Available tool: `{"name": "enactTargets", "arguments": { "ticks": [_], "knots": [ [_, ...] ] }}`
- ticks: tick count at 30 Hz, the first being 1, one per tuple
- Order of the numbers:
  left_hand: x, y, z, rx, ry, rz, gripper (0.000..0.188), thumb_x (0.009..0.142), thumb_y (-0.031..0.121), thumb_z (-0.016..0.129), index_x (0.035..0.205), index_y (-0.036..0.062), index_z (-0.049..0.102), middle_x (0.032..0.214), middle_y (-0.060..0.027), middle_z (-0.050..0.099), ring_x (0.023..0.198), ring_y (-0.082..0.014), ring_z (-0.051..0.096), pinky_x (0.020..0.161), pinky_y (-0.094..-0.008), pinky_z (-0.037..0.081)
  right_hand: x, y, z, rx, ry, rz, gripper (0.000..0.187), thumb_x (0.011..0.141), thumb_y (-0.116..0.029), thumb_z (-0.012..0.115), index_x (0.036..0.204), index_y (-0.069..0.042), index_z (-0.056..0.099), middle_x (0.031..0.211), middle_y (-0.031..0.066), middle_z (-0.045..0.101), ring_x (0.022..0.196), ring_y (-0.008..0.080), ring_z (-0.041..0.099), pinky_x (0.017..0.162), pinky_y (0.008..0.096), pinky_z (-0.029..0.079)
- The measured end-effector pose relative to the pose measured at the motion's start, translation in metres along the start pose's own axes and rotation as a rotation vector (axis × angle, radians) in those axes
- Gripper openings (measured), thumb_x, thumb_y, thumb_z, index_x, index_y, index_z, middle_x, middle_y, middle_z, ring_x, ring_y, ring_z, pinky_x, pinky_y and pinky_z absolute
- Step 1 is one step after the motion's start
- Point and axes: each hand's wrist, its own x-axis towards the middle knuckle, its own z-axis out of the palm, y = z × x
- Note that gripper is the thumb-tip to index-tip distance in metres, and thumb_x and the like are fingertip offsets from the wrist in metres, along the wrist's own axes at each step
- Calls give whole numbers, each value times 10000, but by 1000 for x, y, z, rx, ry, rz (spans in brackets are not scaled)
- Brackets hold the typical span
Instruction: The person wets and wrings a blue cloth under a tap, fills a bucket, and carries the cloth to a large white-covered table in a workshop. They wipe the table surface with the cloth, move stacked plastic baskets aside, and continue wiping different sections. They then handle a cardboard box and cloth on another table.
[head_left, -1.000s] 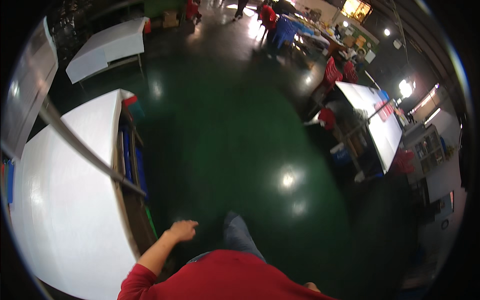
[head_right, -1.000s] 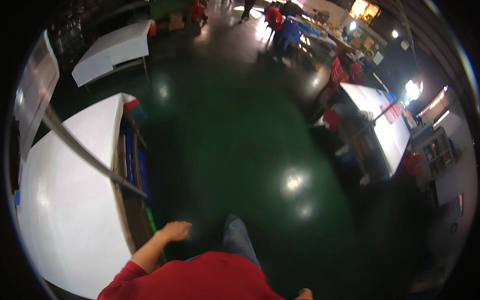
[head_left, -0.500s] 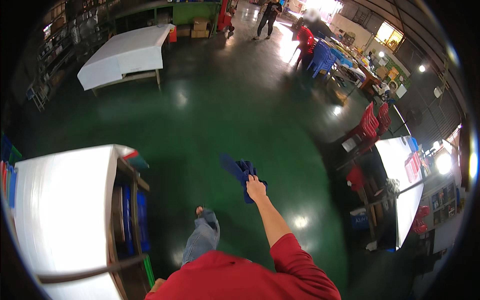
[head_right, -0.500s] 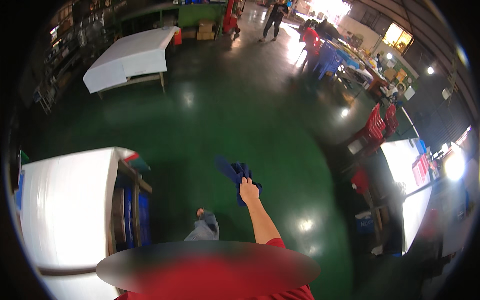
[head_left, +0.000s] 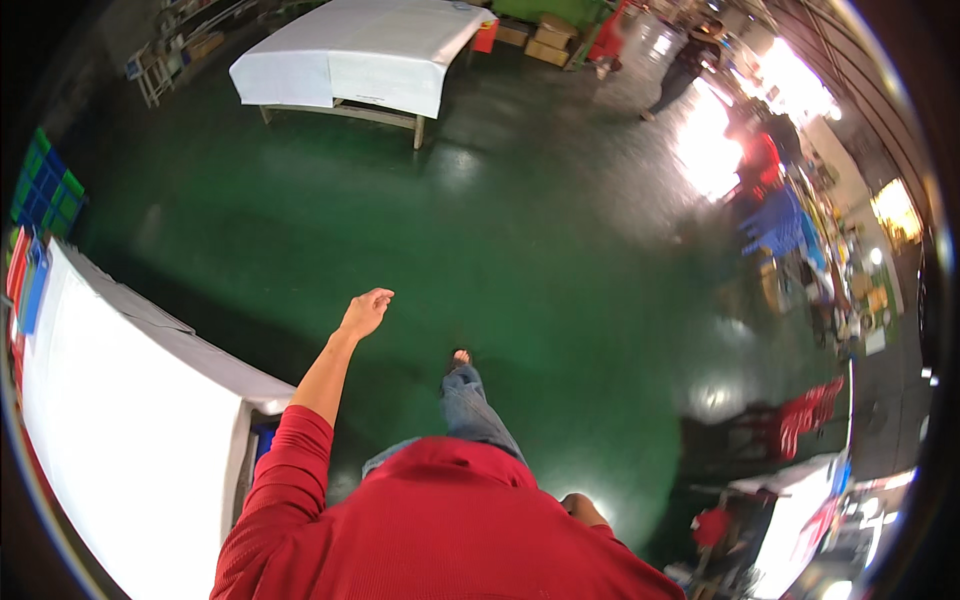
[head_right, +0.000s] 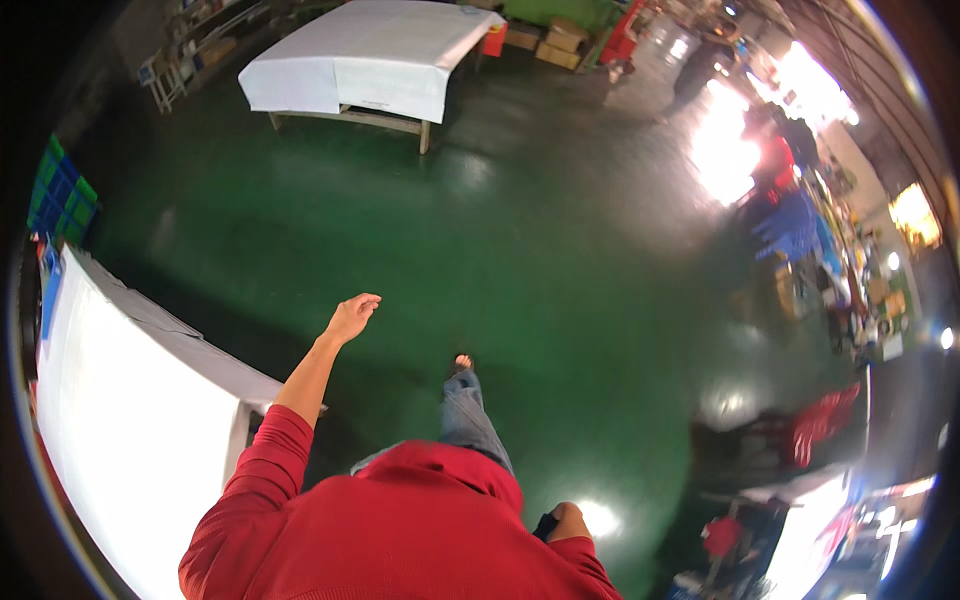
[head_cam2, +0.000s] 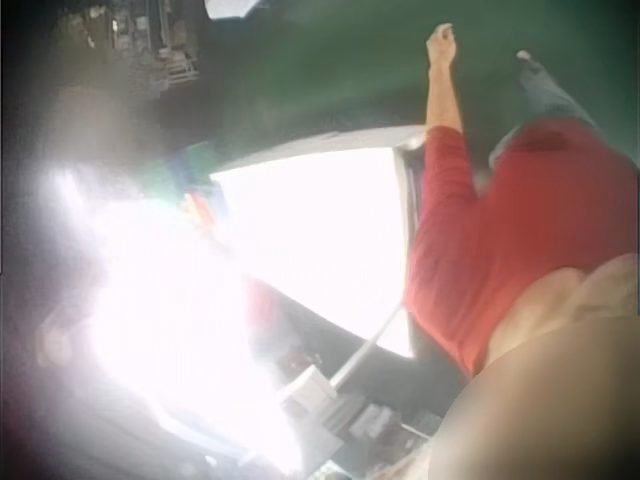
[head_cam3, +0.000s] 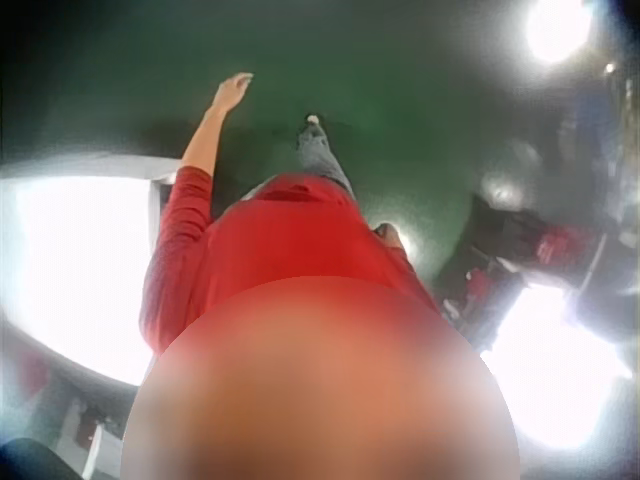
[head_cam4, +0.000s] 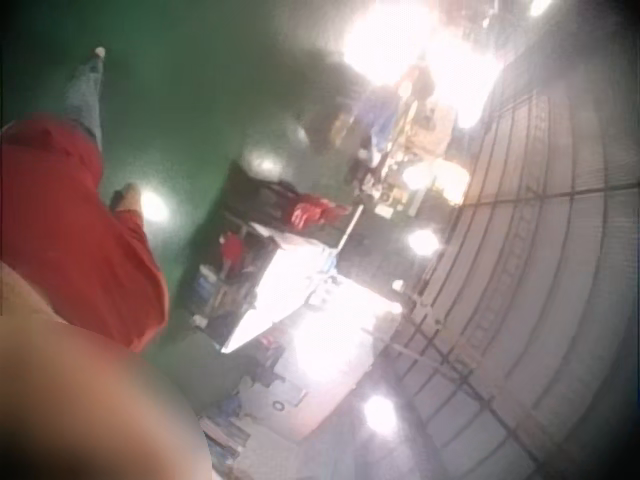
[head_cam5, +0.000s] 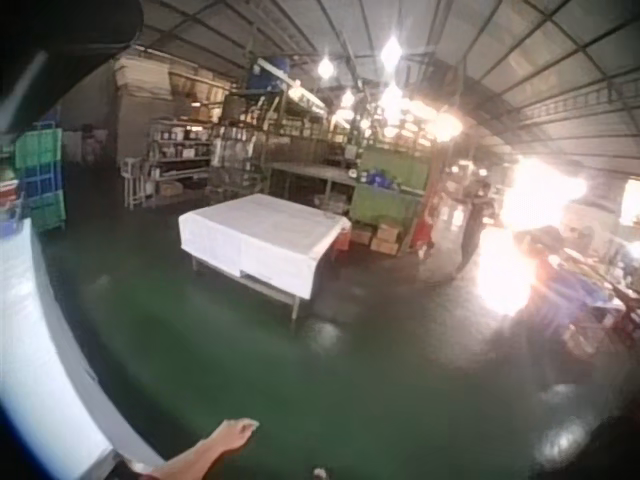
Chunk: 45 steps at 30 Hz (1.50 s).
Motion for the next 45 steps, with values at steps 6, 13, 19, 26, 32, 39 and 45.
{"name": "enactTargets", "arguments": {
  "ticks": [6,13,19,26,32,39,45],
  "knots": [
    [23,-105,29,301,-166,-343,420,949,351,401,1164,43,588,1164,-199,603,1085,-374,564,924,-466,445,-77,-168,-307,-94,516,-171,311,789,-182,567,1051,-64,686,1149,161,639,1092,324,598,895,435,486],
    [33,-218,-32,471,-712,-993,363,930,304,414,1083,51,622,1119,-202,617,1050,-385,578,893,-459,464,-208,-441,-657,-27,1371,-660,303,913,-233,454,1143,-52,532,1162,243,554,926,415,621,790,501,502],
    [303,-248,-131,435,-569,-1007,326,903,290,459,1018,53,652,1082,-197,631,1032,-386,587,882,-439,475,-264,-539,-802,78,1401,-565,254,890,-206,496,1100,-70,540,1125,191,567,879,399,632,747,497,515],
    [842,-110,-189,63,44,-258,324,941,299,496,1126,65,621,1076,-190,647,1041,-336,613,858,-400,488,-221,-490,-865,98,733,-65,302,827,-180,531,1073,-80,677,1187,134,626,1097,300,604,883,408,506],
    [1101,5,-162,-15,30,83,210,919,136,527,1083,55,630,1007,-165,673,957,-295,656,806,-355,516,-201,-447,-1025,1,243,146,300,831,-216,551,1056,-66,681,1154,151,639,1092,288,608,879,406,493],
    [1177,5,-108,-52,-174,-176,397,858,60,533,1253,102,530,1051,-167,654,840,-293,669,780,-372,528,-315,-669,-1384,-135,837,-425,281,838,-206,522,973,-14,676,1035,245,632,999,383,611,832,445,497],
    [1283,21,-129,-159,125,-109,582,834,2,531,1379,169,412,1145,-162,611,913,-289,655,760,-361,540,-539,-938,-1639,-109,1243,-1446,361,890,-149,562,1243,-72,565,1272,191,540,1174,353,519,991,374,412]
  ]
}}
